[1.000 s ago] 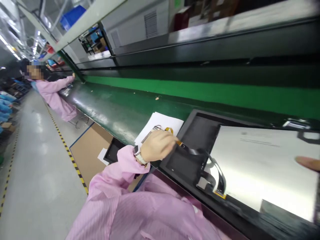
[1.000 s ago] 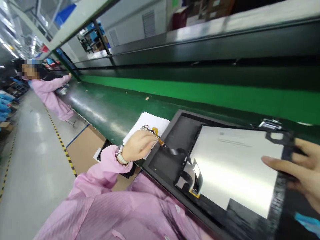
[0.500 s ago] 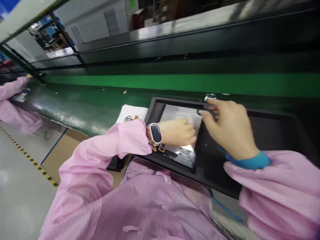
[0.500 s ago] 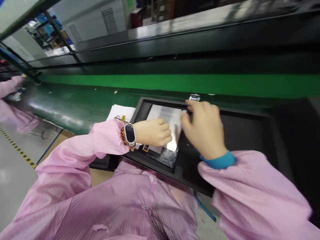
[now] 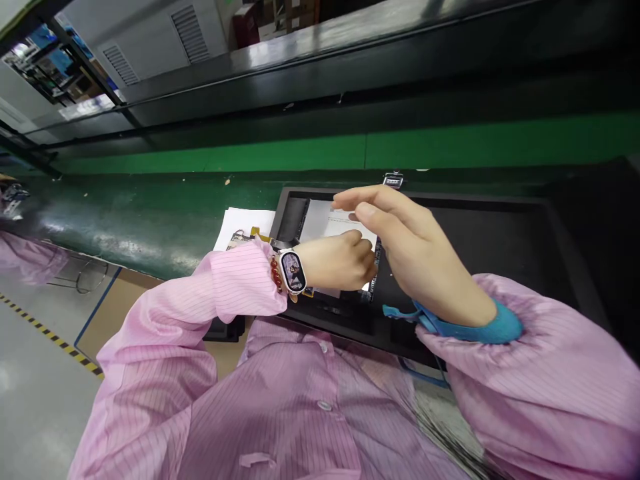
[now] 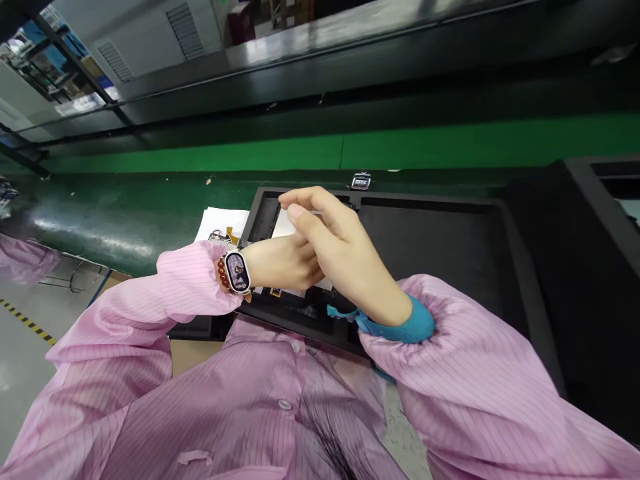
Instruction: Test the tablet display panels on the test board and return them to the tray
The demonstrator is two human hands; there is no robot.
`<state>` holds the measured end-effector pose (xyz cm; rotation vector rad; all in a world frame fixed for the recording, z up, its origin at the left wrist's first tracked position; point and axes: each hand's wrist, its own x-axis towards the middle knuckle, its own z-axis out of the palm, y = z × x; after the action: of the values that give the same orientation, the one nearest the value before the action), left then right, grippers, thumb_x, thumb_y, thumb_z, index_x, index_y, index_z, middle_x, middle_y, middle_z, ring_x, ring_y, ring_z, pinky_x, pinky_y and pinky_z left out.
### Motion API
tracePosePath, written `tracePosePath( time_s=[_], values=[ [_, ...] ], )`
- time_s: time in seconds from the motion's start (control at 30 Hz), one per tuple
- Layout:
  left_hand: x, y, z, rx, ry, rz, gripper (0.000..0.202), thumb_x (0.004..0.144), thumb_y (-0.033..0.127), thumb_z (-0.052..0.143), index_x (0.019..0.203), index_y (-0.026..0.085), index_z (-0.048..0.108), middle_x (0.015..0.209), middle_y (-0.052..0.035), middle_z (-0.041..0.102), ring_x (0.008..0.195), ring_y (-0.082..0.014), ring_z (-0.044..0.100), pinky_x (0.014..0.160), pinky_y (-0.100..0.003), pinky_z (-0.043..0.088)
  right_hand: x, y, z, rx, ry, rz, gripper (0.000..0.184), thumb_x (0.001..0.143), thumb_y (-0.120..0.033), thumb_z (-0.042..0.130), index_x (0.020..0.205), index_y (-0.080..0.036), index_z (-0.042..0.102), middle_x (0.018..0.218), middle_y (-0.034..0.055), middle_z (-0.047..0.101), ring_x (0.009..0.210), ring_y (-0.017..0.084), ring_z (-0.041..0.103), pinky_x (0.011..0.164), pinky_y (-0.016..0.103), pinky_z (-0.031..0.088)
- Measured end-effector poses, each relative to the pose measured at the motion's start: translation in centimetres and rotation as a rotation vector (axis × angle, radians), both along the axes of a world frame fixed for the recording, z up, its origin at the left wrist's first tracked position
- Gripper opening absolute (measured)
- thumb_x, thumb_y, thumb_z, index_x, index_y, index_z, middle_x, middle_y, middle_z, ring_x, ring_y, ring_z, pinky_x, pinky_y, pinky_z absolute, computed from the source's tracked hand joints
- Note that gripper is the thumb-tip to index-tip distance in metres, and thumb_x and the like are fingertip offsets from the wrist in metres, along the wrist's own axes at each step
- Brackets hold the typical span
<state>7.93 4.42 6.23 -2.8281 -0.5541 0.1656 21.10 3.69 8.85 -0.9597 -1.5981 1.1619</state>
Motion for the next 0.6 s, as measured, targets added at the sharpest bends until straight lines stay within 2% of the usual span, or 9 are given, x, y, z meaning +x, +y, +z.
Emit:
tracePosePath(
  time_s=[0.1, 0.2, 0.27, 0.33, 0.37, 0.4, 0.5, 0.57, 0.6],
  values=[
    [-0.6, -0.2, 1.0, 0.085, 0.063, -0.139, 0.039, 0.098, 0.003, 0.037, 0.105, 0.009, 0.075, 0.106, -0.0163, 0.078, 0.092, -0.025, 0.07, 0.08, -0.039, 0.047, -1.5, 1.3, -1.1, -0.132, 0.05, -0.031, 0.023, 0.087, -0.035, 0.052, 0.097, -0.02, 0.067, 0.109, 0.0061, 0.072, 0.11, 0.022, 0.066, 0.106, 0.043, 0.049],
    [-2.0, -0.5, 1.0, 0.143, 0.041, -0.175, 0.039, 0.098, 0.003, 0.035, 0.096, 0.008, 0.073, 0.092, -0.0165, 0.078, 0.083, -0.0258, 0.071, 0.072, -0.039, 0.044, -3.3, 3.0, -2.9, -0.32, 0.018, 0.026, 0.022, 0.084, -0.03, 0.052, 0.095, -0.018, 0.068, 0.11, 0.0076, 0.072, 0.11, 0.022, 0.067, 0.105, 0.042, 0.05],
    [-3.8, -0.4, 0.5, 0.152, -0.005, -0.201, 0.038, 0.098, 0.003, 0.035, 0.091, 0.01, 0.072, 0.083, -0.0142, 0.076, 0.076, -0.0238, 0.069, 0.068, -0.038, 0.042, -4.3, 3.8, -4.0, -0.337, -0.081, 0.13, 0.024, 0.084, -0.03, 0.052, 0.096, -0.018, 0.069, 0.112, 0.0083, 0.072, 0.111, 0.023, 0.067, 0.105, 0.041, 0.05],
    [-6.4, -0.1, -0.1, 0.142, -0.097, -0.194, 0.036, 0.101, 0.008, 0.035, 0.09, 0.013, 0.07, 0.077, -0.0103, 0.073, 0.074, -0.0216, 0.066, 0.069, -0.037, 0.041, -5.2, 4.2, -4.9, -0.273, -0.181, 0.241, 0.025, 0.087, -0.03, 0.051, 0.098, -0.018, 0.07, 0.113, 0.0084, 0.073, 0.11, 0.023, 0.066, 0.104, 0.04, 0.05],
    [-8.0, 0.0, -0.5, 0.137, -0.173, -0.144, 0.036, 0.103, 0.012, 0.035, 0.09, 0.015, 0.068, 0.076, -0.0086, 0.071, 0.074, -0.021, 0.065, 0.07, -0.037, 0.041, -5.5, 4.3, -5.3, -0.241, -0.218, 0.282, 0.026, 0.088, -0.031, 0.051, 0.098, -0.018, 0.071, 0.112, 0.0085, 0.074, 0.109, 0.023, 0.067, 0.103, 0.04, 0.051],
    [-9.7, 0.1, -1.0, 0.133, -0.277, -0.04, 0.037, 0.105, 0.019, 0.033, 0.09, 0.017, 0.067, 0.075, -0.0078, 0.07, 0.076, -0.0212, 0.064, 0.071, -0.037, 0.042, -5.9, 4.2, -5.7, -0.217, -0.244, 0.311, 0.026, 0.088, -0.032, 0.052, 0.098, -0.018, 0.071, 0.11, 0.0086, 0.074, 0.106, 0.023, 0.067, 0.102, 0.04, 0.052],
    [-14.2, 0.0, -2.6, 0.124, -0.728, 0.447, 0.045, 0.107, 0.032, 0.024, 0.095, 0.017, 0.065, 0.087, -0.0106, 0.071, 0.084, -0.0234, 0.063, 0.08, -0.041, 0.044, -6.8, 3.5, -6.9, -0.172, -0.288, 0.355, 0.024, 0.089, -0.034, 0.056, 0.094, -0.018, 0.073, 0.104, 0.0088, 0.075, 0.099, 0.024, 0.068, 0.098, 0.041, 0.052],
    [-16.1, -0.1, -3.9, -0.013, -0.89, 0.577, 0.046, 0.107, 0.039, 0.024, 0.1, 0.017, 0.064, 0.1, -0.0118, 0.073, 0.095, -0.0242, 0.063, 0.089, -0.043, 0.044, -7.4, 3.2, -7.6, -0.137, -0.308, 0.369, 0.023, 0.089, -0.035, 0.057, 0.091, -0.019, 0.074, 0.103, 0.0083, 0.075, 0.099, 0.024, 0.067, 0.099, 0.042, 0.051],
    [-16.6, -0.2, -4.6, -0.109, -0.895, 0.58, 0.046, 0.106, 0.041, 0.025, 0.101, 0.018, 0.064, 0.104, -0.0113, 0.073, 0.1, -0.0242, 0.063, 0.094, -0.043, 0.043, -7.6, 3.1, -7.9, -0.121, -0.317, 0.369, 0.023, 0.089, -0.035, 0.057, 0.09, -0.02, 0.074, 0.102, 0.0079, 0.074, 0.099, 0.024, 0.066, 0.099, 0.041, 0.051]
  ],
)
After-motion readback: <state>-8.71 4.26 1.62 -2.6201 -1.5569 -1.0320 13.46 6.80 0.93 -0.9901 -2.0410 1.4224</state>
